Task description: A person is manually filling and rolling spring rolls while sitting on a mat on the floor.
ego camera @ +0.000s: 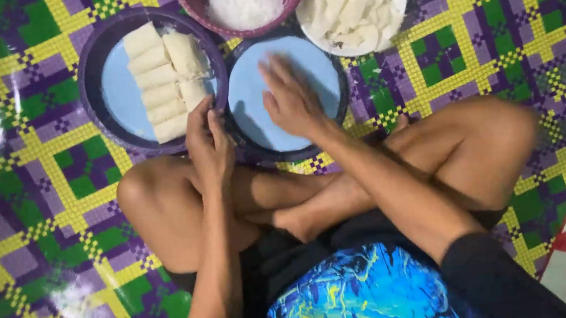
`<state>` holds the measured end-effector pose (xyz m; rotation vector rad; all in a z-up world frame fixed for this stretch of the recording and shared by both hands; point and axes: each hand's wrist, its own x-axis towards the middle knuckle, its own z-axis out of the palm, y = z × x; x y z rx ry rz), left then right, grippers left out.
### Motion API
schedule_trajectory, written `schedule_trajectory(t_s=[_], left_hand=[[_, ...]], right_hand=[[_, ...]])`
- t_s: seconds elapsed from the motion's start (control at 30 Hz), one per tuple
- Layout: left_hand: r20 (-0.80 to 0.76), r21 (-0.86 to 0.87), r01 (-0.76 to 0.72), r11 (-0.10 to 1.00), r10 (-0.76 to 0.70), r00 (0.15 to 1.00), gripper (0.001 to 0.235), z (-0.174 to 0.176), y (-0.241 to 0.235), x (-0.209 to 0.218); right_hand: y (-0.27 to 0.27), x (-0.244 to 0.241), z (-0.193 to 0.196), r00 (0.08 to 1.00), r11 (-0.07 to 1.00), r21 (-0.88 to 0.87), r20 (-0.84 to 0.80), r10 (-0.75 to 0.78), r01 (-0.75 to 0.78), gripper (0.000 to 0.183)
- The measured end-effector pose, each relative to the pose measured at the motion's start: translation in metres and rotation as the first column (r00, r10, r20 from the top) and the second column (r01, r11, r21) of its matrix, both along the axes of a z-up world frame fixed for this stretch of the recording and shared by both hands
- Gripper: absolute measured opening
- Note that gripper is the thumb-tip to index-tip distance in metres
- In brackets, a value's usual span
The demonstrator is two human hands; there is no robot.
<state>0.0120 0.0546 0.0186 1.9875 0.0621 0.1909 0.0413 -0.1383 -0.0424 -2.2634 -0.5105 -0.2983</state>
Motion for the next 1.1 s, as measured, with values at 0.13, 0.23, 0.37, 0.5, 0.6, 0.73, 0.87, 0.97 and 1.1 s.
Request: schedule_trajectory(t_s=[0.13, 0.23, 0.37, 0.5, 0.6, 0.73, 0.87, 0.97, 1.1], left_hand=[[0.062, 0.01, -0.012, 1.0, 0.012, 0.998, 0.031, -0.002, -0.002, 0.003], [0.097, 0.09, -0.018, 0.996, 0.009, 0.995, 0.03, 0.008, -0.003, 0.0], [0.241, 0.49, 0.049, 0.871, -0.189, 0.952, 0.041, -0.008, -0.021, 0.01], [0.075, 0.837, 0.027, 0.546, -0.164, 0.984, 0.077, -0.06, -0.103, -0.011], [-0.014, 0.502, 0.354, 0.789, -0.401, 0.916, 0.077, -0.063, -0.154, -0.034], [-0.148, 0.318, 0.569, 0.758, -0.553, 0.82, 0.078, -0.052, -0.136, -0.019], [-0.347, 0.897, 0.361, 0.254, -0.102, 0.932, 0.082, -0.042, -0.135, -0.017], [0.111, 0.458, 0.63, 0.627, -0.744, 0.659, 0.065, -0.08, -0.176, -0.029], [0.239, 0.402, 0.52, 0.754, -0.634, 0.735, 0.05, -0.056, -0.146, -0.016]], right_hand=[[0.008, -0.011, 0.009, 0.958, 0.952, -0.2, -0.217, 0.189, -0.233, 0.029], [-0.026, -0.024, -0.001, 0.748, 0.874, 0.396, -0.48, 0.459, -0.282, 0.027], [-0.132, -0.026, -0.041, 0.963, 0.889, -0.45, -0.196, -0.184, 0.078, 0.048], [-0.149, -0.039, -0.018, 0.867, 0.926, -0.362, -0.424, -0.263, 0.104, 0.058], [-0.148, -0.04, -0.017, 0.782, 0.968, -0.096, -0.574, -0.244, 0.231, 0.052], [-0.17, -0.037, -0.043, 0.797, 0.958, -0.016, -0.552, -0.246, 0.285, 0.05], [-0.171, -0.037, -0.054, 0.642, 0.508, 0.629, -0.745, 0.179, 0.588, 0.047], [-0.154, -0.024, -0.011, 0.538, 0.775, 0.213, -0.822, -0.187, 0.595, 0.044], [-0.17, -0.027, 0.003, 0.634, 0.853, 0.081, -0.705, -0.316, 0.516, 0.04]])
